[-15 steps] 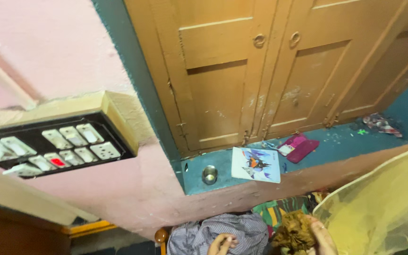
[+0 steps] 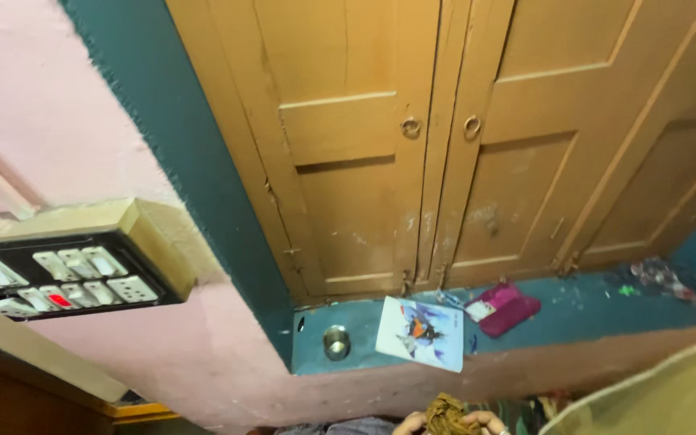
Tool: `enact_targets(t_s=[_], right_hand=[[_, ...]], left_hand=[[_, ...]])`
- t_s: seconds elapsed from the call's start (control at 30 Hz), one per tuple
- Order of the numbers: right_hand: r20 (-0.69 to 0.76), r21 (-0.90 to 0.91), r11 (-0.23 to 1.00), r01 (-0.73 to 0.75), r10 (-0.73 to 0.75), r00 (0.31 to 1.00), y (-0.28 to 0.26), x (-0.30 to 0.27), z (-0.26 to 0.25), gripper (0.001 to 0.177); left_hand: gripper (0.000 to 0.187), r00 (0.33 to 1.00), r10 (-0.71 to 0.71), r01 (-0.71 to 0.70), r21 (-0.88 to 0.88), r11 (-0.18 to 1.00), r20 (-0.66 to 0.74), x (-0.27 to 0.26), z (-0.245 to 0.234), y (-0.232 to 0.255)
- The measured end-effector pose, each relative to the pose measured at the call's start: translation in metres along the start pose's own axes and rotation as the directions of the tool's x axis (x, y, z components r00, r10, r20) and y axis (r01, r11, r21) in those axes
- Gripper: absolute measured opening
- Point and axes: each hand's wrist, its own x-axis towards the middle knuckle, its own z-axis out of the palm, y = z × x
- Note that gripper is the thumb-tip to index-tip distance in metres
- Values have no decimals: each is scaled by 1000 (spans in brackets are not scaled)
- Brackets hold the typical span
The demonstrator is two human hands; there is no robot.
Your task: The person wipes the surface of a brown wooden door with a yellow cloth. They move the cloth across the door panels and around the metal hardware, covering the upper, middle, and lower sections of the door.
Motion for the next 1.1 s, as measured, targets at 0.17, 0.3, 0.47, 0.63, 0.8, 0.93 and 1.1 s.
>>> enact_targets(t_s=[0.17,0.3,0.47,0.63,0.8,0.93,1.1], right_hand=[[-41,-43,943,-329,328,944,-12,33,-62,37],[-200,-88,947,-309,287,937,-39,59,-74,35],[10,-331,906,-265,284,959,-108,63,-81,57],[151,-769,637,57,94,984,-220,82,-53,38],[74,-849,497,179,-224,972,-312,90,-1,27],[105,-504,813,293,-279,955,-334,102,8,27],[237,-211,977,37,14,971,-325,135,19,55]], left_hand=[[14,960,127,-154,-92,984,-249,42,38,-18],[8,907,161,-156,45,987,-390,78,77,19],[7,823,311,-124,385,915,-475,96,137,115],[12,816,396,-168,485,858,-420,120,166,186],[16,714,490,-215,510,833,-500,150,153,216],[17,761,454,-342,308,888,-463,160,139,238],[19,849,89,-291,-320,902,-521,167,133,268]])
